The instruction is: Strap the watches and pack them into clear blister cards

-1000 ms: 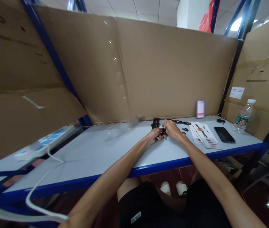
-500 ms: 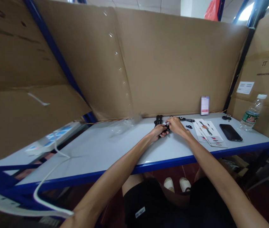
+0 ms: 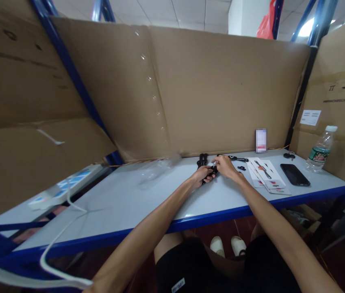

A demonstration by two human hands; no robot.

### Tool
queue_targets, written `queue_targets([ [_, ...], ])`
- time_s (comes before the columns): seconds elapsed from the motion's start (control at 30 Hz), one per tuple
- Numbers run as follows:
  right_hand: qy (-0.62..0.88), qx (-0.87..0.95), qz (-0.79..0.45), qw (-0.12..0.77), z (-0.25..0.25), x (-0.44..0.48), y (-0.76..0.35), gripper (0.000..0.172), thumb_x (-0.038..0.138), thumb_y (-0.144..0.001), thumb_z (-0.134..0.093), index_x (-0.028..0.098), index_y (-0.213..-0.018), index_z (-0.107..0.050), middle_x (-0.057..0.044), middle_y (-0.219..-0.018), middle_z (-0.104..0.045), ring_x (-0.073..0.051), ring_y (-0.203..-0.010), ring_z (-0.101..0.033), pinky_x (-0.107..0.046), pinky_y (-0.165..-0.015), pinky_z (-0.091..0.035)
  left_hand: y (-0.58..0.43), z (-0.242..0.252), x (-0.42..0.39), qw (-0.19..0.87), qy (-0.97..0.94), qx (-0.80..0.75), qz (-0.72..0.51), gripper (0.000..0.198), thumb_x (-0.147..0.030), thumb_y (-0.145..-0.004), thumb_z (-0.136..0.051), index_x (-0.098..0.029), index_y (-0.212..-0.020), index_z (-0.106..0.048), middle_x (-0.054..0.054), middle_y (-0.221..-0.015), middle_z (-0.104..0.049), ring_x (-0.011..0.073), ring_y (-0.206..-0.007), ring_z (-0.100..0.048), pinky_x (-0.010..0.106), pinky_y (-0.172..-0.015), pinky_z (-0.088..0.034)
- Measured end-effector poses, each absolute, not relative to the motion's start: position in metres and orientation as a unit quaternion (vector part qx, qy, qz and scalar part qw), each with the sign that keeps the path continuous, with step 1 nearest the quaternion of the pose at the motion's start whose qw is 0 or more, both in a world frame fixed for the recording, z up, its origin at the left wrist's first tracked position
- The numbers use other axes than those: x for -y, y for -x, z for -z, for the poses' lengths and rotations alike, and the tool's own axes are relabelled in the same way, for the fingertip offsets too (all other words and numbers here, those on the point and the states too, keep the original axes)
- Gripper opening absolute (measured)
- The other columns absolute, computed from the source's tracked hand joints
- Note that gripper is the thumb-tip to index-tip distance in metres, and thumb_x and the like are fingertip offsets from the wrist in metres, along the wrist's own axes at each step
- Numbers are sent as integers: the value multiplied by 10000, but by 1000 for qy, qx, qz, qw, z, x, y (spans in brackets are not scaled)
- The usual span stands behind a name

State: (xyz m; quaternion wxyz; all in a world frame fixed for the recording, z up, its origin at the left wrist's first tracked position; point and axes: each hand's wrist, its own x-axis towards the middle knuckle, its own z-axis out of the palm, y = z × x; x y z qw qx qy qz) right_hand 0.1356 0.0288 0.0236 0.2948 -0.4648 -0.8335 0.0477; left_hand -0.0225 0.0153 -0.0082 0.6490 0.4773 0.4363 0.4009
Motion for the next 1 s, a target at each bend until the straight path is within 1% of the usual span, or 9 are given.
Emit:
queue_targets([
  [0.17,454,856,12,249,-23,-22,-133,421,-20,-883,-501,147,-1150,-780,-138,-1132,-762,-222,-1100,-673,-251,-924,-458,22,9,-17,648,-485,-432,-398,159,-19,-900,-479,-177,-907,-453,-12,-619,-539,37,-384,-347,130,-381,-139],
  [0.27,433,876,71,200,-25,-15,-130,381,-1,-886,-525,127,-1154,-764,-167,-1170,-728,-249,-1165,-626,-278,-951,-462,20,8,-15,640,-493,-436,-397,179,9,-882,-444,-166,-848,-461,-3,-602,-530,35,-384,-340,139,-377,-137],
  [0.37,425,887,95,153,-28,-10,-128,335,37,-882,-584,119,-1158,-755,-189,-1187,-707,-275,-1189,-602,-300,-958,-471,18,6,-13,635,-502,-435,-394,200,27,-864,-440,-157,-789,-464,8,-595,-526,28,-393,-337,143,-380,-141],
  [0.43,430,887,91,143,-29,-9,-127,335,48,-883,-598,119,-1173,-748,-194,-1206,-700,-279,-1168,-616,-300,-940,-478,18,6,-12,637,-505,-432,-390,201,24,-854,-467,-157,-767,-464,8,-594,-523,27,-400,-341,144,-382,-143],
  [0.57,446,877,52,174,-30,-12,-130,341,40,-926,-518,132,-1146,-762,-164,-1165,-736,-248,-1048,-688,-270,-872,-480,20,7,-13,638,-503,-434,-389,191,-8,-865,-524,-163,-770,-464,9,-597,-537,27,-403,-331,151,-386,-138],
  [0.63,445,874,29,195,-30,-16,-132,334,47,-939,-508,130,-1120,-776,-155,-1142,-757,-242,-1043,-702,-260,-873,-475,20,8,-14,638,-504,-434,-388,180,-27,-876,-551,-162,-787,-471,15,-599,-554,27,-404,-331,153,-387,-138],
  [0.77,442,868,-15,227,-28,-22,-134,313,44,-919,-555,139,-1092,-798,-135,-1116,-783,-230,-1057,-712,-252,-886,-473,21,9,-14,635,-511,-430,-388,177,-40,-886,-583,-158,-812,-474,27,-593,-582,28,-406,-342,151,-388,-146],
  [0.9,455,853,-34,253,-25,-23,-133,296,49,-898,-586,149,-1062,-812,-124,-1042,-799,-215,-995,-730,-245,-856,-484,21,9,-13,636,-514,-425,-388,174,-35,-893,-588,-159,-863,-471,34,-615,-612,29,-405,-351,148,-390,-155],
  [1.0,470,839,-47,271,-22,-25,-131,248,93,-890,-623,162,-1022,-821,-112,-994,-806,-204,-949,-736,-231,-826,-488,21,9,-13,633,-513,-434,-384,172,-16,-887,-577,-152,-929,-481,27,-622,-616,33,-394,-351,148,-384,-151],
])
